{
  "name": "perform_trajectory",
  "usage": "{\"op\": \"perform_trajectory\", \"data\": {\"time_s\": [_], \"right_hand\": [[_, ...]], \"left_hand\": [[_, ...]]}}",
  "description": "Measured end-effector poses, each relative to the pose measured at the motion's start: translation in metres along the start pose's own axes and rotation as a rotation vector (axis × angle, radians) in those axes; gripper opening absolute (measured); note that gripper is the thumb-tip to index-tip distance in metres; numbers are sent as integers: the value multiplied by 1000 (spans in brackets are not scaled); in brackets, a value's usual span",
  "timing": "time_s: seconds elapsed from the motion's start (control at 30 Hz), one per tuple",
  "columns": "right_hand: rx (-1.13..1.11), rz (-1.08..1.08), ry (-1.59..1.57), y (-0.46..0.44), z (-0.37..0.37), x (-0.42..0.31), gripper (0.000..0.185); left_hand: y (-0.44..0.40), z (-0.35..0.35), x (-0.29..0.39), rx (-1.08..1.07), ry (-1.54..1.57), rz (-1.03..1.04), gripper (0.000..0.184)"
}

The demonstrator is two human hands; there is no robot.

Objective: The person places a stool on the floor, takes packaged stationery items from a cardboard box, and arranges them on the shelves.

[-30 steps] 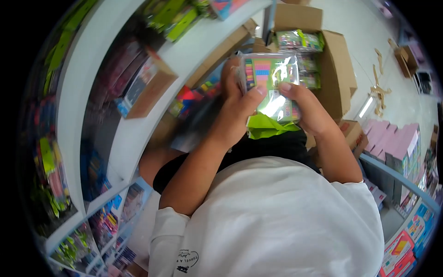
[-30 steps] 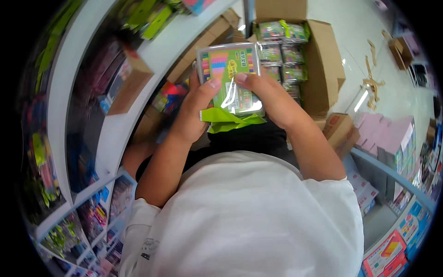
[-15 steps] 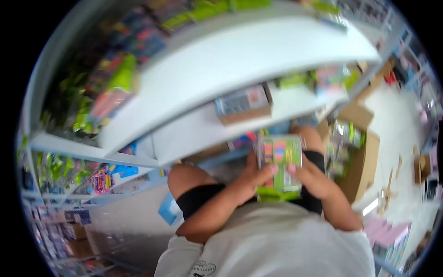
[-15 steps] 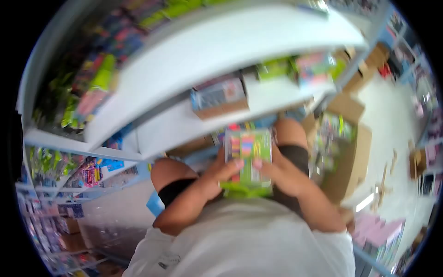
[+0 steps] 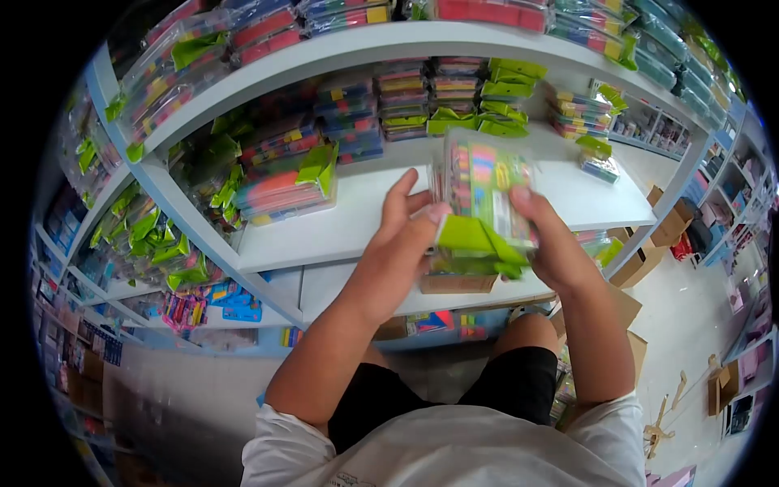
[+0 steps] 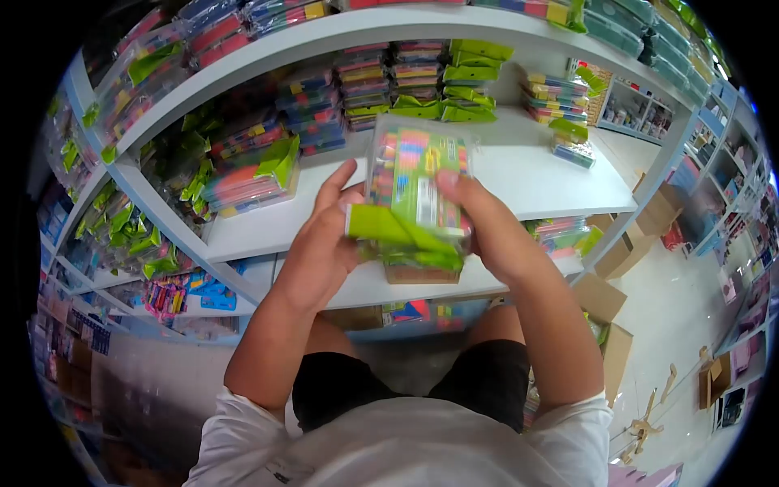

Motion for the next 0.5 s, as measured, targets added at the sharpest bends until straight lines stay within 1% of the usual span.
{"op": "perform_trajectory", "data": {"time_s": [0.03,0.07,0.13,0.17,0.2,0.27,0.3,0.37,0.4,0.43,0.47,0.5], "right_hand": [[-23,19,5,-12,-4,1,67],[-15,11,8,-19,-8,-7,67],[-72,189,131,-28,-6,-1,68],[11,108,120,-45,-13,3,72],[12,107,123,-52,-15,2,72],[-39,234,256,-66,-14,8,82],[-96,241,261,-77,-11,12,88],[-64,204,274,-93,-6,8,86],[-27,167,275,-102,-6,4,85],[-28,167,276,-116,-4,6,77],[-26,159,260,-124,-4,8,77],[-78,146,255,-129,4,9,71]], "left_hand": [[-3,-5,6,39,21,56,83],[-6,-2,5,28,21,60,83],[-11,8,8,-41,14,111,78],[-15,7,5,-14,-26,96,69],[-19,10,3,-15,-25,98,69],[-26,9,13,43,-216,250,62],[-33,4,9,48,-214,256,62],[-47,-13,9,82,-312,376,59],[-55,-19,9,77,-323,375,59],[-62,-30,9,139,-427,351,58],[-70,-42,9,200,-533,325,58],[-79,-56,7,241,-640,314,55]]}}
Point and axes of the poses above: each hand's wrist, its own y-axis away from the middle knuckle, its own z-axis out of the palm, x = y × z, the point moved 10 cm from there along -y, towards the middle knuckle
